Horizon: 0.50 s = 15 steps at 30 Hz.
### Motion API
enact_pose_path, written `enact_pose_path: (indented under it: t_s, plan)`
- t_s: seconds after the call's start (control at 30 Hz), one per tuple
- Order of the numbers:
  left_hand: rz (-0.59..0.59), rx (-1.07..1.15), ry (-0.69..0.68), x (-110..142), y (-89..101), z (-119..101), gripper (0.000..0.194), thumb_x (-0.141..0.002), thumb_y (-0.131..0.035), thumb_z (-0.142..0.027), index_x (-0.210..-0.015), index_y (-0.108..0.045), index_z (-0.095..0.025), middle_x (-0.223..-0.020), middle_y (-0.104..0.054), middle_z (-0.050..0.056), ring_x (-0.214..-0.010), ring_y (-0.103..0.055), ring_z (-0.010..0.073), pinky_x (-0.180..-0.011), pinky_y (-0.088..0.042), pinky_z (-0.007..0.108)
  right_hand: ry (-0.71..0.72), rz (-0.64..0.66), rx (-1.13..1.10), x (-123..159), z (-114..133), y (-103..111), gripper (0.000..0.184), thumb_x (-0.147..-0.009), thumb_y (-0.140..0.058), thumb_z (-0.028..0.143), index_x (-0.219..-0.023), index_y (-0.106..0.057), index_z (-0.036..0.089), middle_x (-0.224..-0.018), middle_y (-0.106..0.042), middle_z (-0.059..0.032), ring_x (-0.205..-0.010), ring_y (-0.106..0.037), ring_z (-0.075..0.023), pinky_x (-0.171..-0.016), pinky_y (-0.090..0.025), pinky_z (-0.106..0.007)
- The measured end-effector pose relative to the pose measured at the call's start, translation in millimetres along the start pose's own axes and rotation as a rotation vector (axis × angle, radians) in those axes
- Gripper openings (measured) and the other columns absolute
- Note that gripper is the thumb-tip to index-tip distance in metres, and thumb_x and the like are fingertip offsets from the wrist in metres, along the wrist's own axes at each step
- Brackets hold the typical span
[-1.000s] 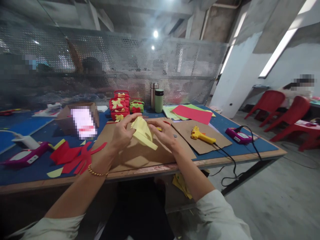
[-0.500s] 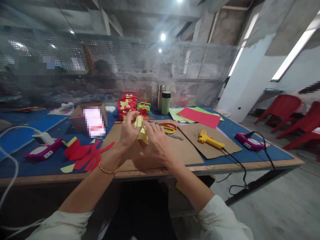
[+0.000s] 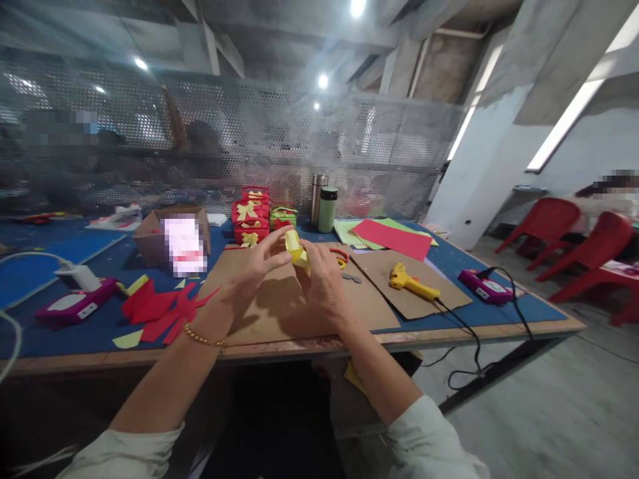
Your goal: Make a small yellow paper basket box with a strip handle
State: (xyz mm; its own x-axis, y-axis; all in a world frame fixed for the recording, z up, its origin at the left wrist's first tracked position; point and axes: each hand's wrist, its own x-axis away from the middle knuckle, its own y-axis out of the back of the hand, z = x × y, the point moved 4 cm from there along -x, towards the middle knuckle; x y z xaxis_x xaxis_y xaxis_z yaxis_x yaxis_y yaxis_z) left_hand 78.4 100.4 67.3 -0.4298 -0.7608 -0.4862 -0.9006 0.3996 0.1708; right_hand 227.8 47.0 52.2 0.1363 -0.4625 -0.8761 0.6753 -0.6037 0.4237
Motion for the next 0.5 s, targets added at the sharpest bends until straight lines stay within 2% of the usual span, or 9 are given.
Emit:
enact_pose_path:
  t_s: [0.17, 0.3, 0.4, 0.5]
  plan:
    - [-0.037, -0.007, 0.042, 8.6, 5.5, -8.0, 0.069, -0.087, -0.074, -0.039, -0.152, -0.055, -0.025, -0.146, -0.065, 0.013, -0.132, -0.062, 0.0345, -0.109, -0.053, 0.05, -0.073, 0.056, -0.241, -0.7, -11.6, 12.9, 0.04, -0.095, -0.064, 0.032, -0.134, -0.061, 0.025, -0.125, -0.072, -0.0124, -0.114, -0.067, -0.0292, -0.099, -0.055, -0.045]
    - [0.046, -0.014, 0.027, 6.1, 4.0, -7.4, 0.053, -0.084, -0.077, -0.038, -0.135, -0.07, -0.023, -0.134, -0.073, 0.012, -0.123, -0.067, 0.0308, -0.107, -0.054, 0.048, -0.169, 0.153, -0.446, 1.4, -19.9, 26.2, 0.044, -0.093, -0.07, 0.039, -0.133, -0.064, 0.025, -0.126, -0.073, -0.0098, -0.111, -0.069, -0.0258, -0.098, -0.057, -0.039]
    - [0.145, 0.001, 0.035, 3.9, -0.6, -5.1, 0.045, -0.084, -0.079, -0.041, -0.124, -0.076, -0.021, -0.118, -0.079, 0.01, -0.11, -0.071, 0.0266, -0.102, -0.056, 0.045, -0.176, 0.2, -0.466, 3.5, -23.9, 34.9, 0.047, -0.092, -0.072, 0.04, -0.135, -0.065, 0.025, -0.129, -0.072, -0.0101, -0.113, -0.068, -0.0258, -0.102, -0.055, -0.04]
    - [0.136, 0.02, 0.01, 3.3, -2.1, -4.5, 0.04, -0.083, -0.081, -0.042, -0.116, -0.079, -0.019, -0.112, -0.08, 0.01, -0.104, -0.072, 0.0243, -0.1, -0.057, 0.043, -0.162, 0.204, -0.409, 5.6, -28.1, 40.7, 0.05, -0.091, -0.072, 0.038, -0.139, -0.063, 0.025, -0.135, -0.07, -0.0108, -0.12, -0.066, -0.0266, -0.106, -0.053, -0.042]
